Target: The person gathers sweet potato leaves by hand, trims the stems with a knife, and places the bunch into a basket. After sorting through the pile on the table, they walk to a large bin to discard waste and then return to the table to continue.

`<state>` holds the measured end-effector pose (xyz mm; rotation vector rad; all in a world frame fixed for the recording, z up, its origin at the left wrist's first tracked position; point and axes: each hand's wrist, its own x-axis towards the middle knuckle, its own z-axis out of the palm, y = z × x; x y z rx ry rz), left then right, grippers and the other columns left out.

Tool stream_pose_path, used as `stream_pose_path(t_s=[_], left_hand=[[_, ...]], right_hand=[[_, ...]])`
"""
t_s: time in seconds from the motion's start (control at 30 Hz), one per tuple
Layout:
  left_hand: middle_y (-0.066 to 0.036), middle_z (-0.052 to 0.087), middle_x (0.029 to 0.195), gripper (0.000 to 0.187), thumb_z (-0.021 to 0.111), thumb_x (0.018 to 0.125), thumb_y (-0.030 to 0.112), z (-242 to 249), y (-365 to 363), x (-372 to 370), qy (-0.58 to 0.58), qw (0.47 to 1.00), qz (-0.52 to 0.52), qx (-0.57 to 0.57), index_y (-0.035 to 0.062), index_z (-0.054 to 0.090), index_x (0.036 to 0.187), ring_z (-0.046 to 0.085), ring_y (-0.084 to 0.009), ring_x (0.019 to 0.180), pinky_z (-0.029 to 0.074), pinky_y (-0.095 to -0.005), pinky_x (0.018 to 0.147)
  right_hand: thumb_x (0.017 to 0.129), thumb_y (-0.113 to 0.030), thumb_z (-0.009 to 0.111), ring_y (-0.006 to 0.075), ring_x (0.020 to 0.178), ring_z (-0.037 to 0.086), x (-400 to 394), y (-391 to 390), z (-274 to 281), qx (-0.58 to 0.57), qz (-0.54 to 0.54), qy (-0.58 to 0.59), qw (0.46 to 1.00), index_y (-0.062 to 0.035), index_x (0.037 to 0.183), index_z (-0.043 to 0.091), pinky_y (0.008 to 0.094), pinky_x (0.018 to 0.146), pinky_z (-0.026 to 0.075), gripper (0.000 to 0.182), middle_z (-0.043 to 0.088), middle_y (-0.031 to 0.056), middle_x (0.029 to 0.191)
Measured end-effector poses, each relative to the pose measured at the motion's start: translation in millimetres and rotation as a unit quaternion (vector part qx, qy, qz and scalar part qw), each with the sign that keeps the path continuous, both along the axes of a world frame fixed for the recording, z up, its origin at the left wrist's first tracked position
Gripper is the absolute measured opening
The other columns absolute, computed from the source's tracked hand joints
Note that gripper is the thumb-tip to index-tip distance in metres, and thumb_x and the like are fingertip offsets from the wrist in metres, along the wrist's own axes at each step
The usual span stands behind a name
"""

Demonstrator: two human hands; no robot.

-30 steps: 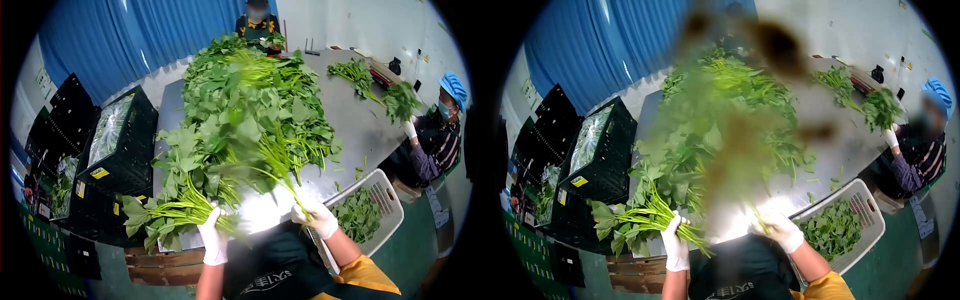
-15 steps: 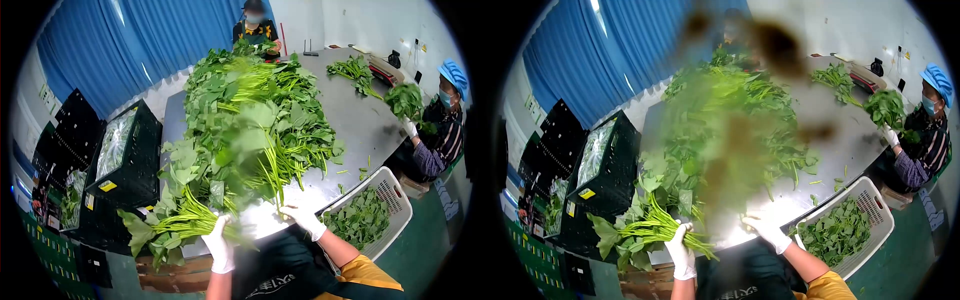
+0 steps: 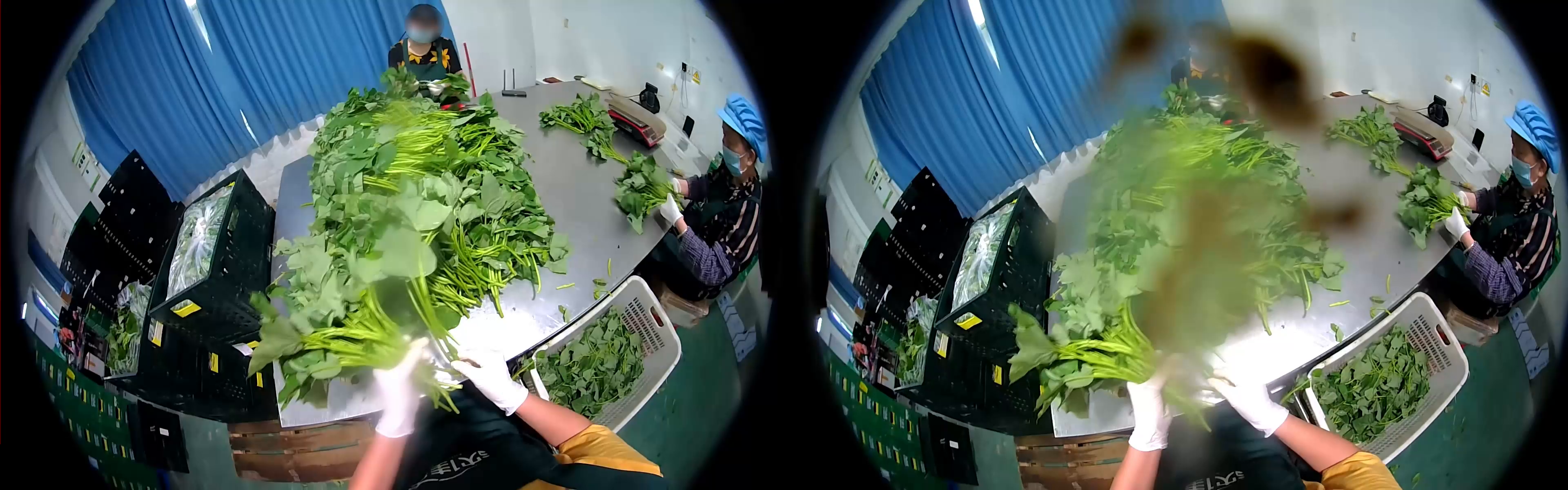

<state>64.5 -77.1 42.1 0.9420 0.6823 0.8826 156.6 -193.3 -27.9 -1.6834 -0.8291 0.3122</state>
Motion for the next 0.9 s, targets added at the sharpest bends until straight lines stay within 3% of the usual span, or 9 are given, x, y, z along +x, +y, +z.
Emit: stream_pose_path(t_s=[0.03,0.17,0.23,0.37,0.47,0.5,0.57,0.77,0.9], left_hand=[[-0.009,0.062,0.084,0.03,0.067,0.076,-0.003,-2.4,-0.1,2.7,-0.011,1.0,-0.026,-0.007,-0.0044,0.054,0.103,0.06,-0.0151,0.067,0.049,-0.0252,0.063],[-0.012,0.063,0.09,0.034,0.067,0.074,-0.004,-11.2,1.2,1.9,-0.03,0.997,-0.073,-0.017,-0.0072,0.054,0.105,0.06,-0.0157,0.074,0.049,-0.0267,0.07],[-0.011,0.064,0.091,0.034,0.068,0.073,-0.005,-16.3,2.3,2.8,-0.015,0.998,-0.062,-0.011,-0.0067,0.056,0.104,0.06,-0.0157,0.075,0.049,-0.0272,0.071],[-0.007,0.063,0.09,0.031,0.07,0.072,-0.006,-14.4,4.7,2.4,0.029,0.998,-0.035,0.044,-0.0028,0.058,0.101,0.06,-0.0151,0.076,0.048,-0.0263,0.072],[-0.008,0.062,0.09,0.031,0.068,0.073,-0.006,-13.6,11.2,-2.2,0.002,0.999,-0.046,0.021,-0.0014,0.057,0.102,0.061,-0.0161,0.08,0.049,-0.0273,0.075],[-0.008,0.062,0.09,0.031,0.068,0.073,-0.006,-12.7,13.0,-4.4,0.004,0.999,-0.046,0.021,-0.0014,0.057,0.102,0.061,-0.0161,0.08,0.049,-0.0273,0.075],[-0.009,0.062,0.092,0.034,0.067,0.073,-0.007,-10.8,14.9,-8.7,-0.02,0.996,-0.086,-0.029,-0.0011,0.055,0.104,0.061,-0.0172,0.083,0.049,-0.0281,0.076],[-0.007,0.058,0.094,0.034,0.065,0.075,-0.006,-17.1,10.4,-7.1,-0.047,0.992,-0.093,-0.073,0.0007,0.053,0.106,0.06,-0.0187,0.084,0.049,-0.0294,0.078],[-0.007,0.055,0.095,0.035,0.065,0.076,-0.004,-18.8,15.7,-10.5,-0.02,0.991,-0.073,-0.111,0.0027,0.052,0.108,0.058,-0.0187,0.084,0.048,-0.0282,0.077]], right_hand=[[0.077,-0.009,0.069,0.0147,0.058,0.059,-1.2,-0.2,2.4,-0.002,0.003,0.003,1.0,0.002,0.087,0.067,0.0259,0.056,0.047,0.015,0.063,0.0078,0.07],[0.07,-0.01,0.07,0.0208,0.059,0.061,2.3,-1.5,19.1,-0.026,-0.076,-0.396,0.915,-0.0085,0.083,0.066,0.0317,0.054,0.048,0.014,0.059,0.0045,0.068],[0.071,-0.01,0.07,0.0198,0.057,0.059,0.0,-5.2,25.9,-0.143,-0.081,-0.467,0.869,-0.0093,0.082,0.064,0.0322,0.054,0.048,0.013,0.058,0.0039,0.068],[0.07,-0.012,0.071,0.0216,0.061,0.061,-6.8,-6.6,31.2,-0.131,-0.082,-0.494,0.855,-0.008,0.087,0.066,0.031,0.056,0.049,0.018,0.061,0.0037,0.071],[0.077,-0.019,0.07,0.0169,0.068,0.064,-2.5,-9.5,30.0,-0.036,0.029,-0.153,0.987,-0.0061,0.103,0.068,0.0255,0.061,0.049,0.03,0.067,0.0071,0.081],[0.082,-0.017,0.068,0.009,0.063,0.057,3.4,-10.8,36.2,-0.066,0.1,0.097,0.988,-0.004,0.102,0.068,0.0225,0.059,0.046,0.024,0.067,0.0046,0.081],[0.082,-0.015,0.066,0.0055,0.059,0.05,23.7,-14.7,38.6,-0.081,0.239,0.29,0.923,-0.0018,0.101,0.068,0.02,0.056,0.043,0.023,0.066,0.0018,0.081],[0.082,-0.009,0.065,0.0078,0.059,0.052,17.0,-31.8,31.1,-0.015,0.178,0.392,0.902,0.0012,0.094,0.063,0.0198,0.054,0.04,0.015,0.062,0.0047,0.076],[0.084,-0.006,0.059,0.0077,0.06,0.052,14.1,-53.9,22.8,0.16,-0.017,0.42,0.893,0.0013,0.084,0.057,0.0214,0.055,0.04,0.007,0.057,0.0033,0.068]])
